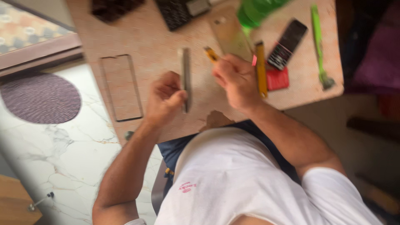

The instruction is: The person pries open the back casing and frame of a mobile phone using a utility knife and a wooden stick, separating the internal components by hand.

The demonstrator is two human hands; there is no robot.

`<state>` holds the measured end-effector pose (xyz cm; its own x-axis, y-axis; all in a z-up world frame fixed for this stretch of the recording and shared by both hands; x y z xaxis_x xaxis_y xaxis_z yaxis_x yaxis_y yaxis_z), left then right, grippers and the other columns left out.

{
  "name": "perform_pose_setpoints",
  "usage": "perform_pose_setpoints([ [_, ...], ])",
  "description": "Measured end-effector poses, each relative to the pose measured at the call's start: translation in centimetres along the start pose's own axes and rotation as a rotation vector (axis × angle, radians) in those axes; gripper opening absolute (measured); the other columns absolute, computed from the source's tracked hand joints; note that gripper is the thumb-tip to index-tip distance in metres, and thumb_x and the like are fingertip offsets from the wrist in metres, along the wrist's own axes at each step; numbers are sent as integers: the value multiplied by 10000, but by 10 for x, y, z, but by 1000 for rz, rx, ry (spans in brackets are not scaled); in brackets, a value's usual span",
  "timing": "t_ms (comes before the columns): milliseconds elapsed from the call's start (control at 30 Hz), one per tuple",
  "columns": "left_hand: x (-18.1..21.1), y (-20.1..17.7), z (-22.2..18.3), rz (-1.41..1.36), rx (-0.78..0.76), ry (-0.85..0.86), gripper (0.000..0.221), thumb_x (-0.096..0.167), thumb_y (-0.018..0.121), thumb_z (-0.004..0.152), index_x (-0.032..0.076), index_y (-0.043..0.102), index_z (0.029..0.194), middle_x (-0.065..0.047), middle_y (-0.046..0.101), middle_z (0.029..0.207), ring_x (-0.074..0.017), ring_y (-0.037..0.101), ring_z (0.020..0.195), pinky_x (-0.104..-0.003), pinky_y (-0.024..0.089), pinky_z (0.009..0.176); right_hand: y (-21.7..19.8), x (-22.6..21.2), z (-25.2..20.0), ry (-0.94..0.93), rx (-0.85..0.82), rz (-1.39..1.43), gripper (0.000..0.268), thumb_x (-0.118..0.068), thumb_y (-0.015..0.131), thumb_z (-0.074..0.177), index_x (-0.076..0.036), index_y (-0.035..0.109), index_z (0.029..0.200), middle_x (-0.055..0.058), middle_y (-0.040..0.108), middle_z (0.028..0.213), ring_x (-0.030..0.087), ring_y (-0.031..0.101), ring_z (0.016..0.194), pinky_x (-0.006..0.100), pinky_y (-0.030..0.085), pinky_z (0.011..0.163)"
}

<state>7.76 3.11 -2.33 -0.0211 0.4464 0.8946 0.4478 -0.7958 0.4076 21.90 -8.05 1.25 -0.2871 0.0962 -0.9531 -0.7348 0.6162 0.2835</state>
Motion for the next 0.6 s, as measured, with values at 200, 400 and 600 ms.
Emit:
perform_pose_setpoints([
  [200, -2, -4, -2, -15, 30, 41, 194, 90, 726, 915, 18, 569, 1003, -3, 604, 909, -60, 564, 779, -215, 479, 678, 5, 24, -16, 140, -64, 89, 253, -231, 459, 1073, -82, 641, 979, -58, 480, 729, 33, 408, 633, 211, 334, 569],
  [400, -2, -4, -2, 4, 26, 44, 199, 98, 737, 918, 8, 578, 996, 5, 594, 916, -58, 555, 816, -214, 476, 719, 5, 24, -21, 99, -87, -45, 251, -207, 501, 1117, -51, 638, 976, -41, 491, 744, 41, 418, 652, 224, 351, 580],
  [600, -1, -4, -2, -12, 29, 50, 201, 104, 741, 919, 12, 578, 993, 2, 596, 919, -61, 559, 827, -211, 472, 729, 15, 15, -18, 121, -166, 63, 317, -132, 519, 1070, -56, 523, 1377, 59, 672, 998, 93, 647, 775, 235, 559, 698],
])
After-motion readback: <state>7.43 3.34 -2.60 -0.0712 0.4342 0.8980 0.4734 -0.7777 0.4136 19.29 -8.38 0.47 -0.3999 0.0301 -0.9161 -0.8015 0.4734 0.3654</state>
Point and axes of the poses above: each hand's wrist, its own z-axis towards the middle knuckle, its own y-axis out of the palm, x = y × z, the point moved 10 cm from there along z, towards the middle knuckle
